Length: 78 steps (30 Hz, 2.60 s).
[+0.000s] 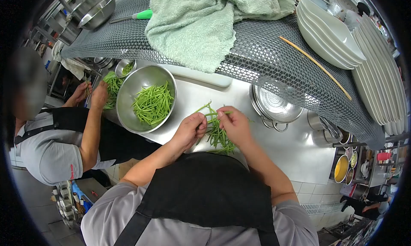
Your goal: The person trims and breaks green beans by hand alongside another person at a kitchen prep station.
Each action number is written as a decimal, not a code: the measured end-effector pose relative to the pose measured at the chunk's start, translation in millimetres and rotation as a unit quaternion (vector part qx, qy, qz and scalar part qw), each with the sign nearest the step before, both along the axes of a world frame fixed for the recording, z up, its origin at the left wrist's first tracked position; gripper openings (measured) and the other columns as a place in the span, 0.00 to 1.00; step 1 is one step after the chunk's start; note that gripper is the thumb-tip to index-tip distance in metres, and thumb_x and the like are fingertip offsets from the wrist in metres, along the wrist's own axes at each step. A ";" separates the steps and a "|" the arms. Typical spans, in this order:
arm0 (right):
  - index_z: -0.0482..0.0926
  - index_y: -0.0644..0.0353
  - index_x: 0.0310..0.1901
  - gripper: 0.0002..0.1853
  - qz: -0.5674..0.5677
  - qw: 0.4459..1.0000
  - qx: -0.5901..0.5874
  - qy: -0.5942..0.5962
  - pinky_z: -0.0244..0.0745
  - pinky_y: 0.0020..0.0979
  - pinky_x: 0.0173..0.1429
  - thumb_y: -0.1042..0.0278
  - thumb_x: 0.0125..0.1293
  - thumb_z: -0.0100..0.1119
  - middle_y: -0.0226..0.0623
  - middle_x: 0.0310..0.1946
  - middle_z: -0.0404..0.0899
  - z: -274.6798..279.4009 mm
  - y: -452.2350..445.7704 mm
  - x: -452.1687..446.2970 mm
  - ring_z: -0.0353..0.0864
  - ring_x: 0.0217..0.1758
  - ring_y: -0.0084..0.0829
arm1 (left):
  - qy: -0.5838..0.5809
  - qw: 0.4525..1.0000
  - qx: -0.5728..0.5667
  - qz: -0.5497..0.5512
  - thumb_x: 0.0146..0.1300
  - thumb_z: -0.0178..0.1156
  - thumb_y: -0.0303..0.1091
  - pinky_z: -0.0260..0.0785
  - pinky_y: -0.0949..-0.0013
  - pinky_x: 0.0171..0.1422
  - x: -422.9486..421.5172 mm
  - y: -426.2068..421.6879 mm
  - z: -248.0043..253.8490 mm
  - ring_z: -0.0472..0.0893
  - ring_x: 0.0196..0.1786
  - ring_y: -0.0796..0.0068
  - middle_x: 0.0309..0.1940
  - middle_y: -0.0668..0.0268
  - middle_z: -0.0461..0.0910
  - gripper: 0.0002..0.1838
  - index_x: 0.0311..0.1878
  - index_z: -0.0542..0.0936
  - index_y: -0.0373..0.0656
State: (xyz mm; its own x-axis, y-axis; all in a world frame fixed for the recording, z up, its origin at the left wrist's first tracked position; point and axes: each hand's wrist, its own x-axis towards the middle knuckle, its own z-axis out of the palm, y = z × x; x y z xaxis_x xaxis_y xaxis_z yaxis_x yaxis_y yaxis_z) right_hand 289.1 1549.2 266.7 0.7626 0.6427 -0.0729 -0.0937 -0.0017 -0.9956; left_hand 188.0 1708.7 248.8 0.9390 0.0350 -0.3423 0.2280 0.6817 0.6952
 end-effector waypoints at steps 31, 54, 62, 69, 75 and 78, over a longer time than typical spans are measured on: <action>0.79 0.63 0.39 0.16 0.249 0.807 -0.358 -0.398 0.77 0.42 0.46 0.56 0.62 0.61 0.45 0.37 0.81 -47.4 86.2 20.4 0.82 0.41 0.43 | 0.112 0.969 -0.101 0.196 0.66 0.48 0.34 0.48 0.76 0.21 -47.4 43.3 -43.6 0.57 0.18 0.81 0.22 0.68 0.69 0.09 0.32 0.72 0.40; 0.77 0.63 0.34 0.10 0.091 0.903 -0.277 -0.316 0.74 0.41 0.41 0.63 0.63 0.60 0.44 0.36 0.80 -74.9 88.8 3.7 0.81 0.37 0.44 | 0.131 0.980 -0.019 0.147 0.72 0.47 0.34 0.47 0.78 0.22 -26.0 40.5 -41.2 0.57 0.20 0.85 0.25 0.73 0.67 0.11 0.44 0.75 0.37; 0.76 0.60 0.36 0.08 0.049 0.964 -0.137 -0.221 0.72 0.37 0.34 0.64 0.65 0.58 0.41 0.26 0.80 6.3 71.3 20.0 0.79 0.27 0.42 | 0.115 0.983 -0.041 0.135 0.74 0.47 0.39 0.47 0.78 0.21 -15.1 29.7 -36.3 0.57 0.19 0.84 0.24 0.73 0.66 0.14 0.41 0.75 0.38; 0.79 0.56 0.36 0.10 0.218 0.856 -0.302 -0.358 0.73 0.44 0.40 0.58 0.63 0.57 0.40 0.28 0.81 16.4 25.0 21.2 0.80 0.35 0.44 | 0.041 0.995 0.092 0.027 0.74 0.48 0.42 0.50 0.77 0.23 -2.9 25.1 -23.7 0.58 0.20 0.84 0.22 0.75 0.65 0.15 0.40 0.75 0.40; 0.79 0.57 0.35 0.09 0.205 0.860 -0.281 -0.373 0.73 0.44 0.41 0.60 0.63 0.56 0.39 0.31 0.80 9.8 12.9 17.4 0.79 0.37 0.45 | -0.003 0.905 0.423 -0.037 0.72 0.52 0.40 0.58 0.80 0.31 3.6 14.2 -32.5 0.64 0.27 0.87 0.25 0.77 0.70 0.11 0.38 0.75 0.43; 0.78 0.58 0.34 0.08 0.219 0.828 -0.302 -0.418 0.73 0.44 0.42 0.63 0.64 0.56 0.40 0.33 0.80 8.7 8.7 14.0 0.79 0.38 0.45 | -0.002 0.916 0.402 -0.011 0.72 0.52 0.38 0.57 0.78 0.29 2.1 9.5 -30.2 0.63 0.25 0.85 0.24 0.76 0.69 0.10 0.36 0.74 0.43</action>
State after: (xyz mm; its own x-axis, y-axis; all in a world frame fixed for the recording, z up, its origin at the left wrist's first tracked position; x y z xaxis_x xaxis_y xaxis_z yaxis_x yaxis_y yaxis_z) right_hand 303.2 1557.9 275.4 0.4122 0.9099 -0.0462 0.7698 -0.3749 -0.5166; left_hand 190.1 1718.2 218.5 0.9436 0.2547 -0.2114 0.2326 -0.0558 0.9710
